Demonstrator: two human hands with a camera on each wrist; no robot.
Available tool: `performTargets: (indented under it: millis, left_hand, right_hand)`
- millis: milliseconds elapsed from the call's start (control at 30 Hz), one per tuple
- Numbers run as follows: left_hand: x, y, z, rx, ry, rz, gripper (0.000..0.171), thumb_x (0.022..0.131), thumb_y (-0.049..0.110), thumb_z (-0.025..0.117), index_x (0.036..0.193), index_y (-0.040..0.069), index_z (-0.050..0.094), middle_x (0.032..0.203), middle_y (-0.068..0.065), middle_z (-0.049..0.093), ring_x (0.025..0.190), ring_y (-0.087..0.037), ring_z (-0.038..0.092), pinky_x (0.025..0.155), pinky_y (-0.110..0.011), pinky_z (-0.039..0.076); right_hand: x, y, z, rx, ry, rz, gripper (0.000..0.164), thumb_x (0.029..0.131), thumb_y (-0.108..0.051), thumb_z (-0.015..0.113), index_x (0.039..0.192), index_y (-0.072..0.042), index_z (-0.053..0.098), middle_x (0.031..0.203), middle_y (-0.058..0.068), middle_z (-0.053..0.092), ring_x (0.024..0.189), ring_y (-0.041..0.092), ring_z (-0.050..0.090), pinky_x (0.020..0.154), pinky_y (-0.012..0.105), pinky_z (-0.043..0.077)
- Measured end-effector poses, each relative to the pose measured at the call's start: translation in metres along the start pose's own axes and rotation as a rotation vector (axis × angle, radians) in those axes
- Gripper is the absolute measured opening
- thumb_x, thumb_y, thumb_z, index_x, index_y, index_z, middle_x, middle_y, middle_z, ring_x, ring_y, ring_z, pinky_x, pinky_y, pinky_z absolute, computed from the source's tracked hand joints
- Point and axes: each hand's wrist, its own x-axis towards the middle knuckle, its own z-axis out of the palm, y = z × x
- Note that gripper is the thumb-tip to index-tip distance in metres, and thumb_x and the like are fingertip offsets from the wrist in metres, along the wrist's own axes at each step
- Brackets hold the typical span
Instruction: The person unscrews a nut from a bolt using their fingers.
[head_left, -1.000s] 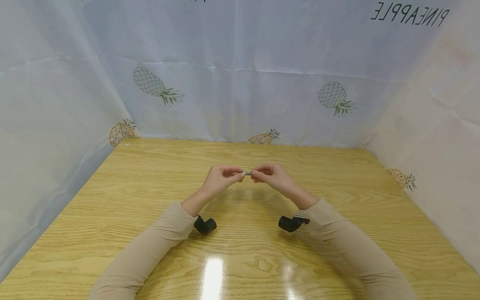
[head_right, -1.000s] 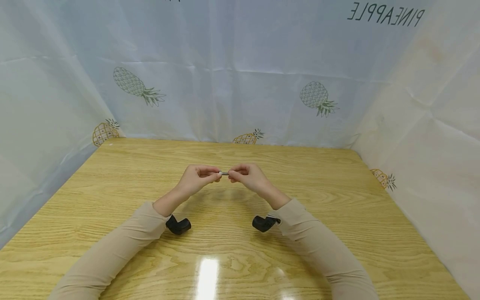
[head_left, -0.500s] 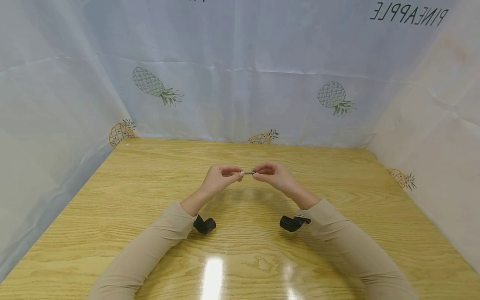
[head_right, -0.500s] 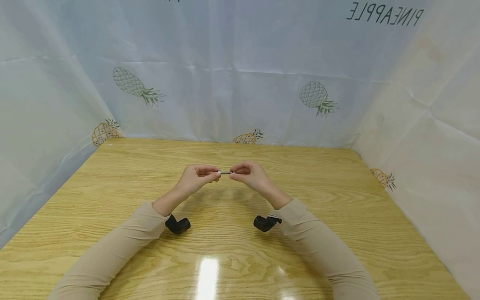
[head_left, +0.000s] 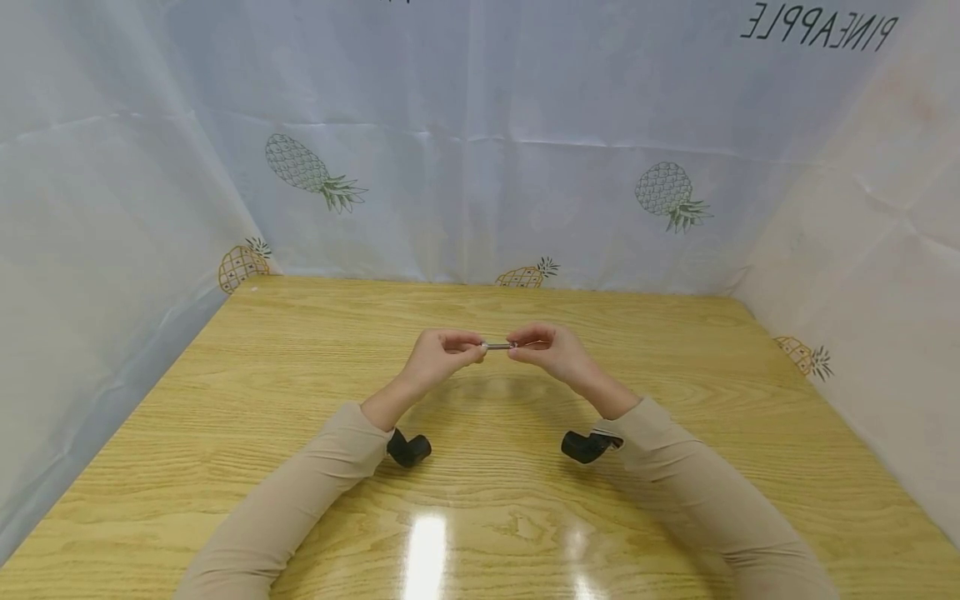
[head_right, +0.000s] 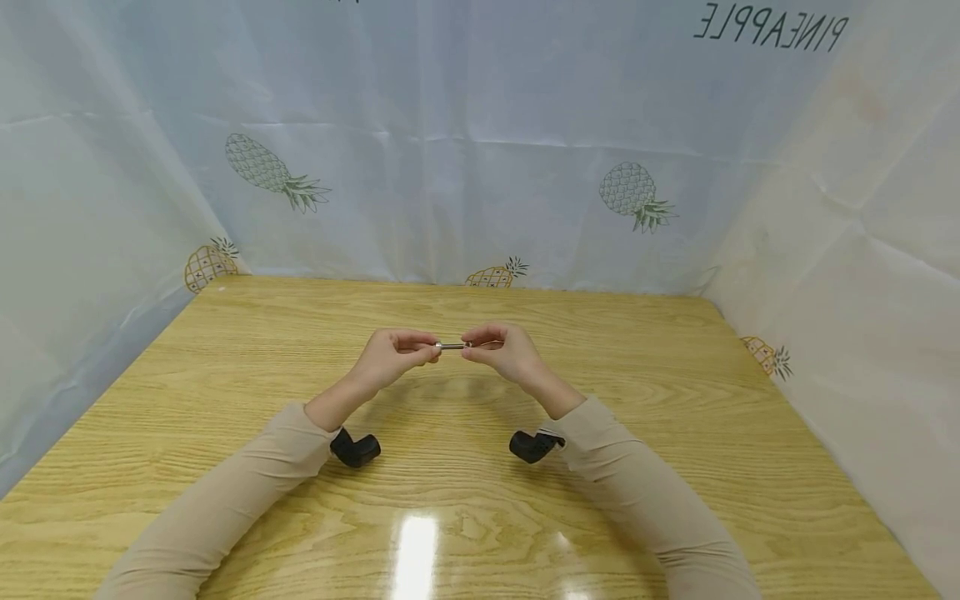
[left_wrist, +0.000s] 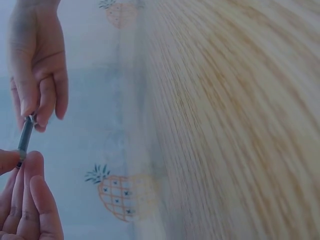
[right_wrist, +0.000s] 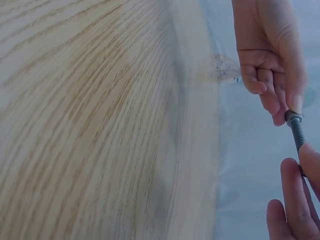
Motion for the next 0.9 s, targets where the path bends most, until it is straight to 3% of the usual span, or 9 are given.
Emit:
performTargets:
  millis: [533, 767, 900]
  left_hand:
    - [0.004, -0.002, -0.004, 0.069, 0.014, -0.070, 0.026, 0.087, 0.020, 0.066, 0.109, 0.005, 0.068, 0.101, -0.014, 0.072, 0.092, -0.019, 0.069, 0.087, -0.034, 0.054]
    - [0.004, -0.008, -0.010, 0.124, -0.016, -0.078, 0.028, 0.089, 0.021, 0.064, 0.112, 0.007, 0.067, 0.102, -0.012, 0.072, 0.095, -0.020, 0.068, 0.087, -0.035, 0.054]
    - [0.004, -0.008, -0.013, 0.139, -0.043, -0.082, 0.031, 0.090, 0.020, 0.063, 0.116, 0.004, 0.065, 0.104, -0.014, 0.071, 0.098, -0.022, 0.067, 0.089, -0.038, 0.053]
  right_hand:
    - [0.003, 0.010, -0.006, -0.036, 0.011, 0.015, 0.037, 0.088, -0.017, 0.065, 0.120, 0.001, 0.059, 0.115, 0.019, 0.064, 0.105, 0.027, 0.064, 0.094, 0.044, 0.050]
    - [0.004, 0.017, -0.011, -0.098, 0.009, -0.017, 0.034, 0.087, -0.013, 0.065, 0.117, 0.003, 0.060, 0.113, 0.020, 0.064, 0.096, 0.020, 0.065, 0.086, 0.037, 0.054]
    - [0.005, 0.021, -0.014, -0.111, -0.001, -0.010, 0.035, 0.088, -0.012, 0.065, 0.118, 0.003, 0.060, 0.114, 0.019, 0.064, 0.100, 0.023, 0.064, 0.087, 0.034, 0.053]
